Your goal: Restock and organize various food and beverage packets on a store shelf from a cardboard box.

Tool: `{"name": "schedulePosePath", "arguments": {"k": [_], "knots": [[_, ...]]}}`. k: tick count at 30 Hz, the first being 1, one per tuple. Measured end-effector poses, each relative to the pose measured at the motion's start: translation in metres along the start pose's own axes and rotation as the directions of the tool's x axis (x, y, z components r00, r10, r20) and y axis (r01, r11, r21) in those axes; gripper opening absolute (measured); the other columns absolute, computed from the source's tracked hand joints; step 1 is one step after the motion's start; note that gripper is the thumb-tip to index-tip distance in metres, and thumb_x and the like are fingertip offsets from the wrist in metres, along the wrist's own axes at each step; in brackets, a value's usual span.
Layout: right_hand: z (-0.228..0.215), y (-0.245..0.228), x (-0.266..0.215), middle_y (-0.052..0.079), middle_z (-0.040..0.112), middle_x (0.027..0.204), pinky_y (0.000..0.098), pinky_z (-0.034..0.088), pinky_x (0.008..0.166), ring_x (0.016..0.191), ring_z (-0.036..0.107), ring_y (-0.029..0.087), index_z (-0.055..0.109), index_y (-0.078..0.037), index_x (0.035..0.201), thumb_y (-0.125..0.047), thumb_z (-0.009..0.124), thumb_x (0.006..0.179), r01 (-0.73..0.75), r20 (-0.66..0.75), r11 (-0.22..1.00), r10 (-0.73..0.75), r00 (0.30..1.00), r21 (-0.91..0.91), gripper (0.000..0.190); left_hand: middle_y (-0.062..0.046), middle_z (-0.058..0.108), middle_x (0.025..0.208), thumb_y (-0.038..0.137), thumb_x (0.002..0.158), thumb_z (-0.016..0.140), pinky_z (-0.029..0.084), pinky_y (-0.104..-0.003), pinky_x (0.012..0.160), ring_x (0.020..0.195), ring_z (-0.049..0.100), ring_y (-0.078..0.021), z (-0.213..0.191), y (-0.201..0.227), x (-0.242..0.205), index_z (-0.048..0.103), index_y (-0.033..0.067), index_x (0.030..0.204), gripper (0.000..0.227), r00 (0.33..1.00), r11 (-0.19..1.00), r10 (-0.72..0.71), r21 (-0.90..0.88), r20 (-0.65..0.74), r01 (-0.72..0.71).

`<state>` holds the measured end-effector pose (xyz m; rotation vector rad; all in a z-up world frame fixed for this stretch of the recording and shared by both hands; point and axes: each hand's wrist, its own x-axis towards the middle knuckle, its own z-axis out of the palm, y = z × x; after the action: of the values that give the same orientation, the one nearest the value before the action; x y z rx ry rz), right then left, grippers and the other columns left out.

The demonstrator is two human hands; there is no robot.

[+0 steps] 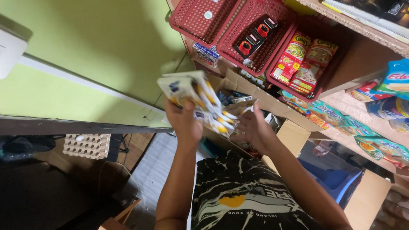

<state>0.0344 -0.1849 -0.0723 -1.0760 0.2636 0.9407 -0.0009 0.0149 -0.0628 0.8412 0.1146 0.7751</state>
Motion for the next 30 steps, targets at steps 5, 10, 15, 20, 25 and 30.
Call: {"name": "schedulePosePath", "arguments": {"k": [5,10,15,20,25,30], "knots": [[-0.033,0.015,0.034,0.021,0.059,0.133,0.0534,0.048,0.106,0.124,0.059,0.037,0.05,-0.002,0.14,-0.056,0.042,0.106,0.158,0.018,0.944,-0.171,0.985,0.289,0.064,-0.009,0.064,0.129,0.026,0.091,0.082,0.052,-0.036,0.103,0.116,0.064,-0.0193,-0.005,-0.004,-0.021,0.045,-0.0019,0.145,0.072,0.958,0.99,-0.131,-0.011,0.254,0.139],[-0.01,-0.012,0.012,0.018,0.059,0.14,0.0529,0.045,0.111,0.128,0.06,0.033,0.048,0.0,0.142,-0.043,0.044,0.104,0.255,0.002,0.927,-0.266,0.964,0.275,0.057,-0.007,0.065,0.128,0.014,0.094,0.073,0.05,-0.033,0.106,0.116,0.063,-0.0153,0.007,0.007,-0.024,0.046,-0.0002,0.145,0.06,0.921,0.945,-0.23,0.298,0.315,0.134],[-0.024,-0.003,0.022,0.02,0.057,0.143,0.0514,0.043,0.115,0.132,0.057,0.033,0.045,0.003,0.145,-0.041,0.04,0.11,0.373,0.08,0.888,-0.406,0.91,0.269,0.057,-0.01,0.067,0.125,0.008,0.096,0.072,0.051,-0.034,0.107,0.115,0.066,-0.017,0.024,0.004,-0.028,0.047,-0.0013,0.141,0.052,0.865,0.925,-0.314,0.331,0.391,0.186],[-0.006,-0.008,0.009,0.019,0.053,0.149,0.0461,0.041,0.118,0.139,0.053,0.029,0.036,-0.001,0.155,-0.049,0.036,0.109,0.581,0.276,0.746,-0.663,0.696,0.326,0.067,-0.014,0.068,0.122,0.015,0.094,0.076,0.056,-0.038,0.095,0.109,0.067,-0.0188,0.049,0.008,-0.033,0.046,-0.0021,0.134,0.053,0.881,0.85,-0.374,0.488,0.291,0.2],[-0.043,0.025,0.036,0.015,0.054,0.142,0.0414,0.042,0.11,0.13,0.053,0.023,0.036,-0.002,0.153,-0.038,0.046,0.11,0.668,0.135,0.739,-0.655,0.743,-0.09,0.058,-0.027,0.052,0.127,0.02,0.084,0.084,0.047,-0.047,0.1,0.118,0.056,-0.0334,0.071,0.028,-0.027,0.043,-0.004,0.14,0.073,0.899,0.422,0.021,0.812,0.437,-0.404],[-0.026,0.013,0.027,0.016,0.059,0.131,0.0379,0.046,0.107,0.119,0.055,0.022,0.044,0.002,0.148,-0.024,0.058,0.112,0.737,0.18,0.634,-0.717,0.673,-0.234,0.046,-0.023,0.059,0.132,0.019,0.095,0.077,0.049,-0.045,0.105,0.121,0.061,-0.0315,0.066,0.022,-0.032,0.033,-0.0051,0.152,0.076,0.881,0.666,-0.121,0.696,0.456,-0.268]]}}
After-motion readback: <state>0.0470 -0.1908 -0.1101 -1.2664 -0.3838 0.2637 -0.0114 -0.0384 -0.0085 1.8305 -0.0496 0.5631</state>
